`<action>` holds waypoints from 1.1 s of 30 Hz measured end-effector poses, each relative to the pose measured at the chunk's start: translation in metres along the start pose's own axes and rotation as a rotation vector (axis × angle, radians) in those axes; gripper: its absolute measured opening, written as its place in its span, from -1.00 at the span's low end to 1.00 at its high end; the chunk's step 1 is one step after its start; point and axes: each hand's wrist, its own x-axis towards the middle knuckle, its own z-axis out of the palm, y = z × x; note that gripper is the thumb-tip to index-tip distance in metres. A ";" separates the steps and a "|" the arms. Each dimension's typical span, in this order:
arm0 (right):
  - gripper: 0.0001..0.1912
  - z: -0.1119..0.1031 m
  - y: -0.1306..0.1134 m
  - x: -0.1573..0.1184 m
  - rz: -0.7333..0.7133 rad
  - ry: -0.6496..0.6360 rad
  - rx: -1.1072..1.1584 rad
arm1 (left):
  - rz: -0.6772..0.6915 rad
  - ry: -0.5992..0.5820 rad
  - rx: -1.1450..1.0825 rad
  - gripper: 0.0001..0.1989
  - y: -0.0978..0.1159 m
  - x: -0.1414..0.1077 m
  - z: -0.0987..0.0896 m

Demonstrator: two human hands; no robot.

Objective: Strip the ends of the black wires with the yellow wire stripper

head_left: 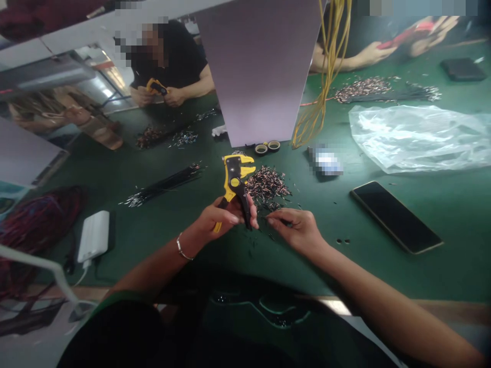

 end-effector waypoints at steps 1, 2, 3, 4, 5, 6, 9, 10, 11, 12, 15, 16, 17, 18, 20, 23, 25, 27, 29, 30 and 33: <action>-0.78 -0.001 0.000 0.000 -0.001 -0.004 0.001 | 0.001 -0.001 -0.003 -0.57 0.001 0.000 0.001; -0.78 -0.001 -0.001 0.000 0.001 -0.007 0.001 | 0.001 -0.004 -0.006 -0.58 0.001 0.001 0.002; -0.78 -0.001 -0.001 0.001 0.006 -0.009 -0.001 | 0.003 -0.010 -0.010 -0.58 0.002 0.001 0.003; -0.78 -0.002 -0.001 0.001 0.012 -0.011 -0.003 | 0.002 -0.015 -0.012 -0.58 0.002 0.001 0.005; -0.78 -0.002 -0.001 0.001 0.017 -0.014 -0.003 | 0.004 -0.021 -0.010 -0.57 0.003 0.001 0.007; -0.78 -0.003 -0.001 0.001 0.022 -0.014 0.000 | 0.007 -0.025 -0.007 -0.57 0.004 0.001 0.009; -0.79 -0.005 0.002 0.002 0.065 0.027 0.026 | 0.014 -0.027 -0.003 -0.56 0.009 0.000 0.010; -0.81 -0.006 0.003 0.003 0.097 0.050 0.044 | 0.016 -0.031 0.001 -0.56 0.011 -0.001 0.009; -0.81 -0.006 0.004 0.004 0.137 0.074 0.068 | 0.022 -0.037 0.009 -0.55 0.013 -0.001 0.006; -0.81 -0.007 0.005 0.005 0.178 0.094 0.098 | 0.027 -0.043 0.021 -0.53 0.014 -0.002 0.004; -0.80 -0.007 0.003 0.007 0.250 0.124 0.169 | 0.053 -0.047 0.053 -0.51 0.015 -0.002 -0.005; -0.80 -0.006 0.002 0.007 0.253 0.128 0.176 | 0.055 -0.052 0.055 -0.51 0.015 -0.002 -0.007; -0.80 -0.006 0.000 0.007 0.252 0.129 0.179 | 0.051 -0.062 0.054 -0.50 0.014 -0.002 -0.009; -0.79 -0.005 -0.001 0.006 0.251 0.131 0.181 | 0.041 -0.077 0.053 -0.49 0.013 -0.001 -0.010; -0.78 -0.005 -0.004 0.006 0.253 0.144 0.179 | 0.018 -0.107 0.051 -0.47 0.011 -0.001 -0.011; -0.77 -0.007 -0.007 0.005 0.239 0.183 0.146 | -0.014 -0.140 0.063 -0.43 0.008 -0.001 -0.011; -0.77 -0.008 -0.009 0.004 0.209 0.204 0.116 | -0.030 -0.161 0.075 -0.41 0.006 -0.001 -0.012; -0.79 -0.010 -0.010 0.004 0.174 0.219 0.087 | -0.048 -0.184 0.085 -0.40 0.003 0.000 -0.014; -0.80 -0.011 -0.011 0.004 0.148 0.234 0.063 | -0.077 -0.206 0.089 -0.41 -0.001 0.001 -0.017; -0.81 -0.011 -0.011 0.004 0.138 0.243 0.053 | -0.093 -0.215 0.086 -0.41 -0.003 0.002 -0.018; -0.81 -0.011 -0.012 0.004 0.107 0.259 0.023 | -0.137 -0.243 0.063 -0.37 -0.008 0.003 -0.021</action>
